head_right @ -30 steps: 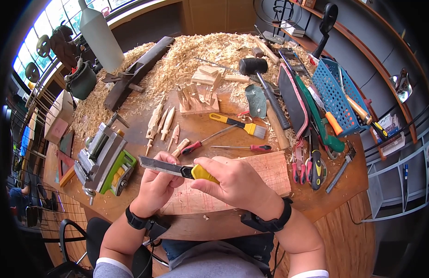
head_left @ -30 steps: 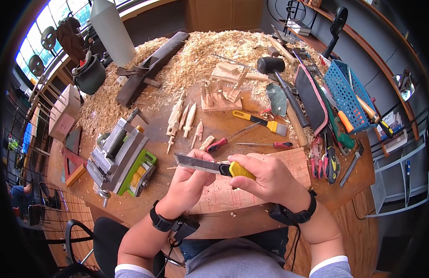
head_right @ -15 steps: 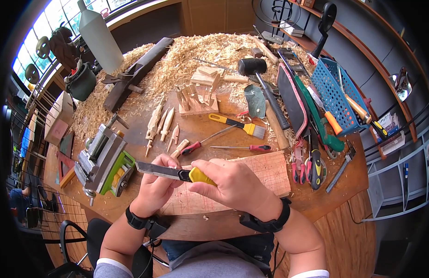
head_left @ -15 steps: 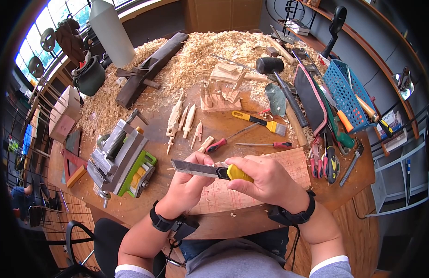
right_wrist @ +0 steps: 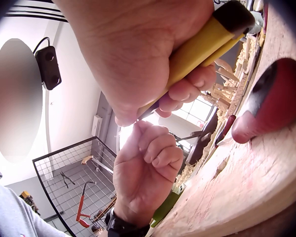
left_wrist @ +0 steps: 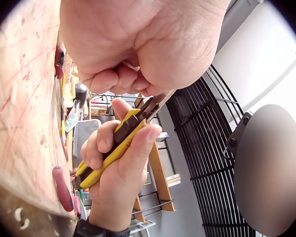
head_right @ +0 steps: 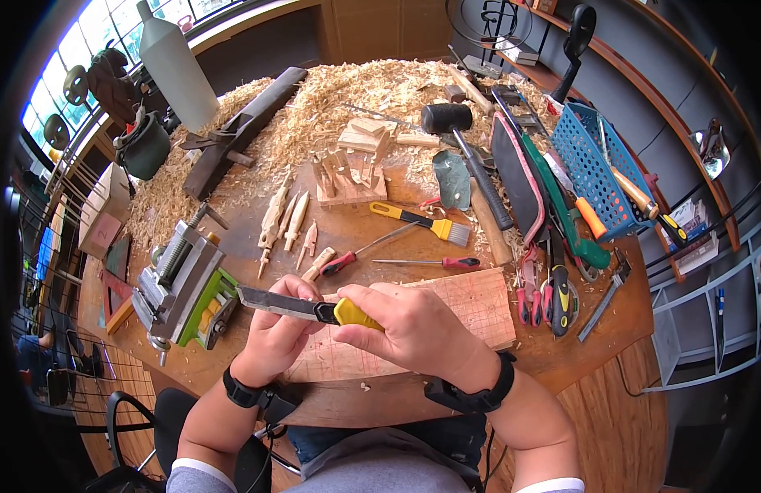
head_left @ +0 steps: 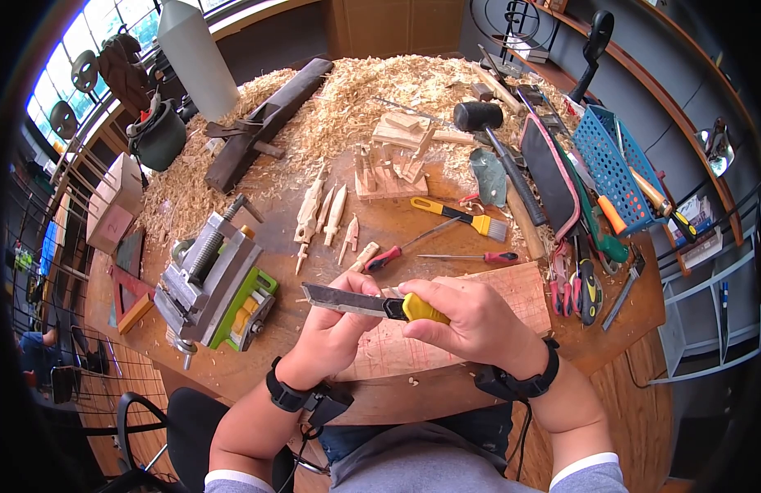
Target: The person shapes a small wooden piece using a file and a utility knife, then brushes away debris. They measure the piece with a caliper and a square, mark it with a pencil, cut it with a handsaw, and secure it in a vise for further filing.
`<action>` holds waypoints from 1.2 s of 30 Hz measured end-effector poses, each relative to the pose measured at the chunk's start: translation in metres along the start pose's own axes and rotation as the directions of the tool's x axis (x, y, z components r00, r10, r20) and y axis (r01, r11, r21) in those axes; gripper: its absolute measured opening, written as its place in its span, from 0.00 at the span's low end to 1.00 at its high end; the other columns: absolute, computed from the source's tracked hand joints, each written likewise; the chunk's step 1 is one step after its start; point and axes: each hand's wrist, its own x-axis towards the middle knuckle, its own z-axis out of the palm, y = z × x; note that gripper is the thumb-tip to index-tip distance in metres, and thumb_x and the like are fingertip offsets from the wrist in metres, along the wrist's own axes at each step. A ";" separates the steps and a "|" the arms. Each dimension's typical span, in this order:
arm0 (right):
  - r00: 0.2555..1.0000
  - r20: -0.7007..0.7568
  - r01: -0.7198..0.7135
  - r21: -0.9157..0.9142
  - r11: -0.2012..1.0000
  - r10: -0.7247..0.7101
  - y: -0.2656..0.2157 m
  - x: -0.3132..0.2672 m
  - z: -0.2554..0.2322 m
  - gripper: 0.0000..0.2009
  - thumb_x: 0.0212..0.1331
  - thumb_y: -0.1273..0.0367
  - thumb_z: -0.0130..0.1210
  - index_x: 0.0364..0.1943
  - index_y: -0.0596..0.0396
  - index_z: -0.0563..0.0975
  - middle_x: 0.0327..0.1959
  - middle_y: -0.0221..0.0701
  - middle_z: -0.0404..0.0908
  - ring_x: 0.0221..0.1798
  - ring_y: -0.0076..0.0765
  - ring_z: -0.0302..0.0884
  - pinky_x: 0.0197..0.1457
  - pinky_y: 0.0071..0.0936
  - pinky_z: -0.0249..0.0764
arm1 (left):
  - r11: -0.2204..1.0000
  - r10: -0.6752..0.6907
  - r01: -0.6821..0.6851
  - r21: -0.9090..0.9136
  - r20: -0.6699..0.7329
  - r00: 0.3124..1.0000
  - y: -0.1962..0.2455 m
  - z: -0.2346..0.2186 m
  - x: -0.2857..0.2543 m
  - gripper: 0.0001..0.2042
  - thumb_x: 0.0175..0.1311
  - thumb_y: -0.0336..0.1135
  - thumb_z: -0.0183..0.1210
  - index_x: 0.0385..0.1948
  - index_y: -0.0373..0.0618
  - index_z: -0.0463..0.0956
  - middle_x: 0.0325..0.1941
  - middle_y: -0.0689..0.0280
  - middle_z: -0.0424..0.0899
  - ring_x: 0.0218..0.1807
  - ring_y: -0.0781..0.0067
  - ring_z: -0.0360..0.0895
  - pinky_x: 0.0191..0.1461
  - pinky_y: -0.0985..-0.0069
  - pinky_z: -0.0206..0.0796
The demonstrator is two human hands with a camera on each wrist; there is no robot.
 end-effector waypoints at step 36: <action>0.998 -0.054 0.045 0.043 0.998 -0.043 -0.003 -0.002 0.001 0.23 0.62 0.54 0.62 0.50 0.59 0.78 0.34 0.42 0.83 0.36 0.49 0.83 0.38 0.36 0.78 | 0.997 -0.068 0.068 -0.032 0.008 0.998 0.004 0.004 -0.004 0.06 0.76 0.33 0.49 0.43 0.41 0.68 0.39 0.66 0.72 0.33 0.82 0.64 0.38 0.82 0.58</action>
